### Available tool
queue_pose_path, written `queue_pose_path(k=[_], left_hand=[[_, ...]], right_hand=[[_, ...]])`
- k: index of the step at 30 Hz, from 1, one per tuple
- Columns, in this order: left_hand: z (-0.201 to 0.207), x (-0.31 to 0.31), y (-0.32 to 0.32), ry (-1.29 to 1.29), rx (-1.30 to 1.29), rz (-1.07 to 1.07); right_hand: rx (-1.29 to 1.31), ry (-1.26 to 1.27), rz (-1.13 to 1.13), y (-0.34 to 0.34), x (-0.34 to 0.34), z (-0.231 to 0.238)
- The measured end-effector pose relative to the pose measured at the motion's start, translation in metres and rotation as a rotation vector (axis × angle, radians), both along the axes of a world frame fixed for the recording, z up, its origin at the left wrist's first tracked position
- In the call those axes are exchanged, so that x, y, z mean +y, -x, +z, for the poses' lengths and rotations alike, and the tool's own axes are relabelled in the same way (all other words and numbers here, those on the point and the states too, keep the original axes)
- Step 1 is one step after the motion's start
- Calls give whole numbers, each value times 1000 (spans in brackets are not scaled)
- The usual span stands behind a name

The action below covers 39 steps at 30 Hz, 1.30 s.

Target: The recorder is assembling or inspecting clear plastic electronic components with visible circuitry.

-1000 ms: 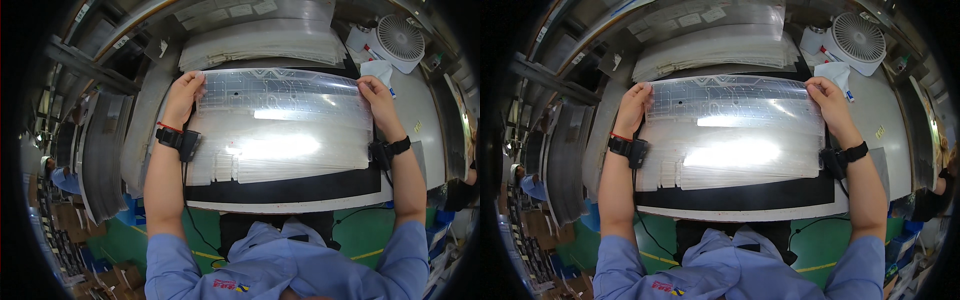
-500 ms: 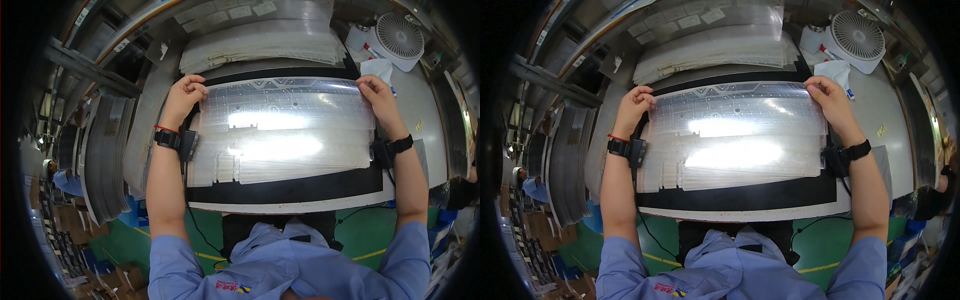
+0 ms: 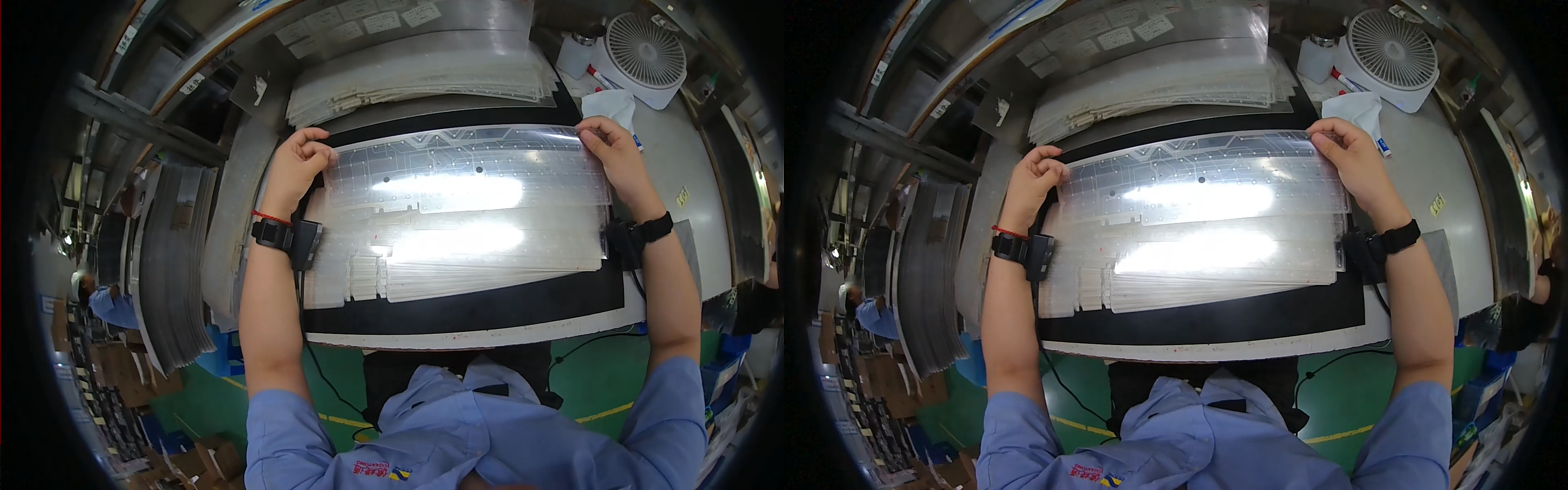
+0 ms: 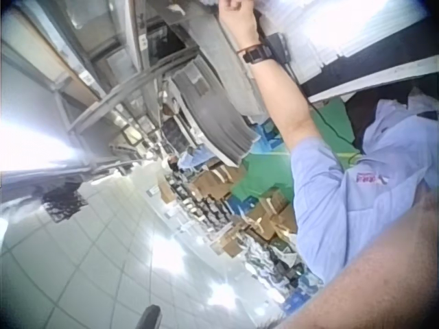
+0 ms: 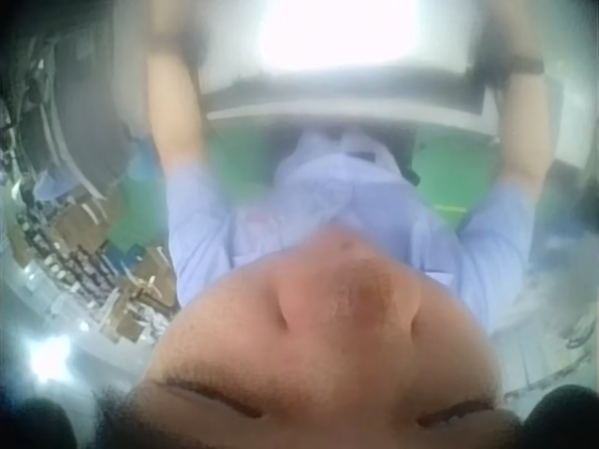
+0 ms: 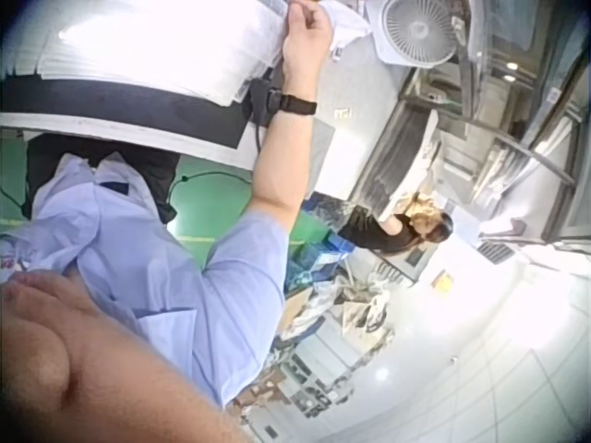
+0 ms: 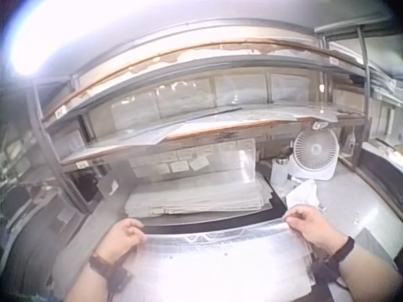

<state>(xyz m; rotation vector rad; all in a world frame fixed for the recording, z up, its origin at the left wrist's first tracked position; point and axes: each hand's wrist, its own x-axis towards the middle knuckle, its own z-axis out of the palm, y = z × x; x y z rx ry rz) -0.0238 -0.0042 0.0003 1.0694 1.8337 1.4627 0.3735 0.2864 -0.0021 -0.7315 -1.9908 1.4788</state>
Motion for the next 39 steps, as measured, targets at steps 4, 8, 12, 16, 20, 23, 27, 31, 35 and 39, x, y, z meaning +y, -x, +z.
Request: queue_pose_path(k=[4, 8, 12, 16, 20, 23, 27, 31, 35, 39], left_hand=[[-1, -1, -2, -8, 14, 2], [-1, 1, -5, -30, -8, 9], [1, 1, -6, -27, 17, 20], [2, 2, -8, 1, -8, 53], [0, 0, -7, -7, -35, 55], [0, 0, -6, 22, 37, 27], [-3, 1, -9, -21, -135, 107], [6, -1, -11, 22, -263, 24], [-5, 0, -3, 23, -241, -26], [-9, 1, -1, -32, -331, -33]], right_hand=[[-2, -13, 9, 1, -1, 0], [3, -13, 6, 0, 2, -2], [-21, -3, 8, 0, 1, 0], [-10, -25, -8, 2, -2, 1], [-26, 16, 4, 2, -3, 2], [-23, 5, -4, 1, 1, -1], [31, 39, -18, 1, -2, 0], [94, 118, -51, 1, 4, -5], [124, 135, -50, 2, 4, -6], [145, 160, -49, 3, 5, -8]])
